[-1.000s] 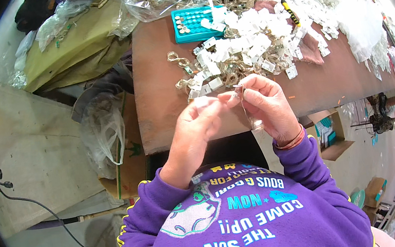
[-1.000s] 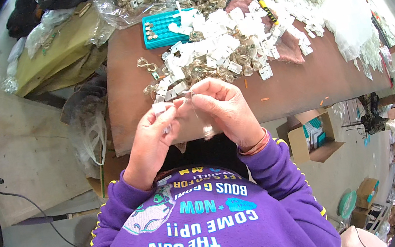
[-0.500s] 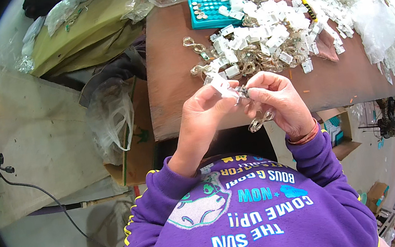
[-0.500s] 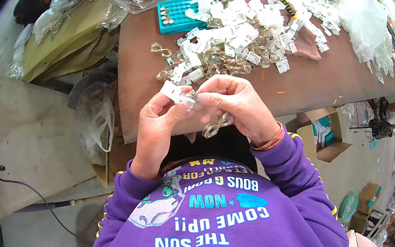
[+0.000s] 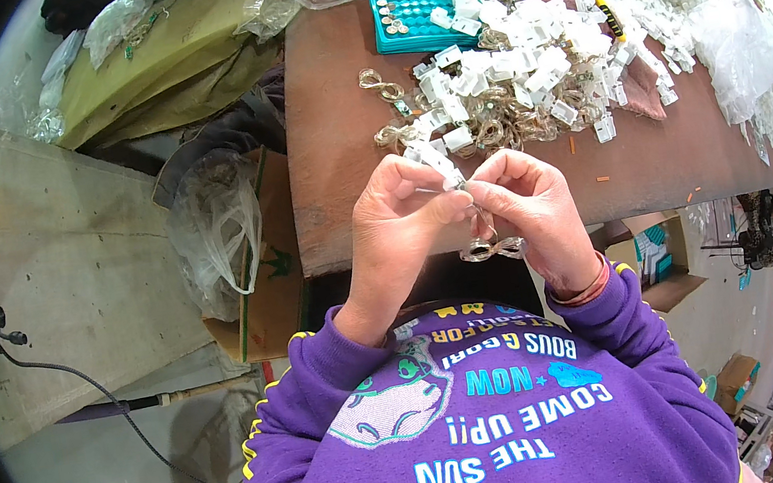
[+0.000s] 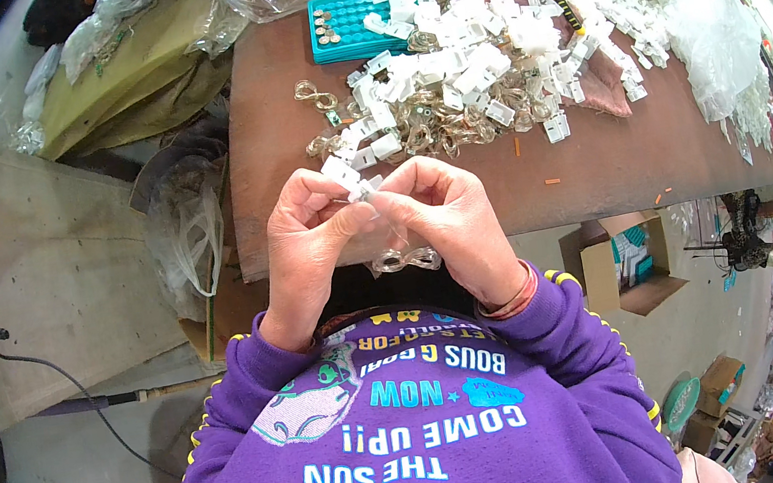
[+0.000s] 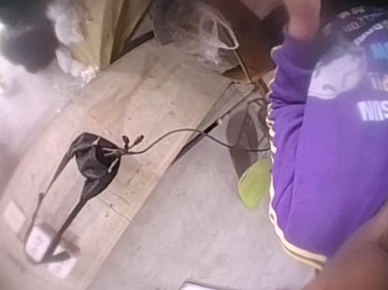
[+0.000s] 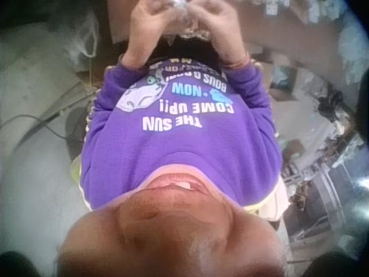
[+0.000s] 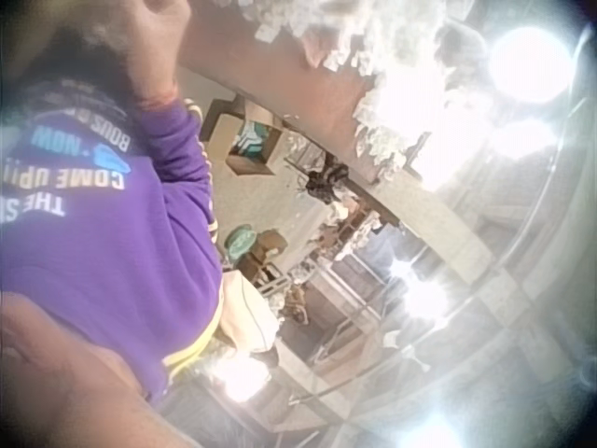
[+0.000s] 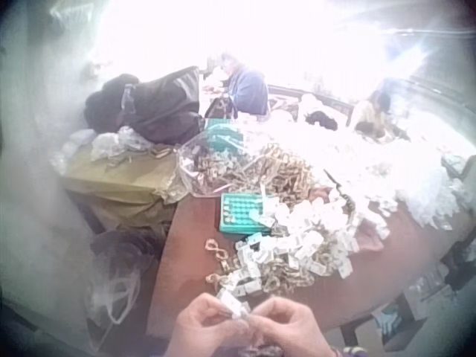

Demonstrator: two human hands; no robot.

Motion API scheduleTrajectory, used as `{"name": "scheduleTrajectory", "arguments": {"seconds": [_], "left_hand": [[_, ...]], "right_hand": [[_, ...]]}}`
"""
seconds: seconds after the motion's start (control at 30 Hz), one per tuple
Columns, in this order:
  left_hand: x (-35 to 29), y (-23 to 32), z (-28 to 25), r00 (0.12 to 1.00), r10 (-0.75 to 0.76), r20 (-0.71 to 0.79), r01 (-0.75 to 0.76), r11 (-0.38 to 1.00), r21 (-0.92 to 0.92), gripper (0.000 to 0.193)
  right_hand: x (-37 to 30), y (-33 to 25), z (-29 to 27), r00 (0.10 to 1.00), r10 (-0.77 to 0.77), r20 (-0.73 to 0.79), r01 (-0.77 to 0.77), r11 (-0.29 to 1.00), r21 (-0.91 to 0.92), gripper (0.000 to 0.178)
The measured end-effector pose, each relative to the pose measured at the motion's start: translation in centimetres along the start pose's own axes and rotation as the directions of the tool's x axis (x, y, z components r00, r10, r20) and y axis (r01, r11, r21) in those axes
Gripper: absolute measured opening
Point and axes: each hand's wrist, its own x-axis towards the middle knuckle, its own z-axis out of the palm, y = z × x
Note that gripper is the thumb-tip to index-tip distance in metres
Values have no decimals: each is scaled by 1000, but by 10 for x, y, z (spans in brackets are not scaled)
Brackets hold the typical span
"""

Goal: The person repeatedly picks small white plastic components and clear connectors from a pile on a table, aligns them by hand, and places them into a teal tray. The person continues this cycle throughout the clip.

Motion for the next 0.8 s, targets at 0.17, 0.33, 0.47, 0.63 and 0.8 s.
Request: {"name": "scheduleTrajectory", "arguments": {"seconds": [0.17, 0.33, 0.47, 0.63, 0.8], "left_hand": [[2, 10, -5, 997, -44, 68, 37, 993, 109, 24], [3, 17, -4, 978, -40, 203, 24, 996, 82, 23], [1, 13, 4, 975, 27, 220, -11, 997, -70, 20], [-4, 5, 12, 989, 149, -10, -148, 988, 40, 18], [-5, 3, 8, 943, 317, -98, -288, 929, 235, 17]], "right_hand": [[0, -13, -5, 993, -48, 105, 64, 986, -157, 11], [4, -17, -14, 949, 128, 287, -163, 981, 103, 14], [2, -6, -13, 947, 155, 280, -233, 933, 273, 15], [-2, -2, -3, 989, 113, 94, -134, 957, 258, 12], [-13, -1, 5, 991, -112, 69, 117, 991, -59, 11]]}}
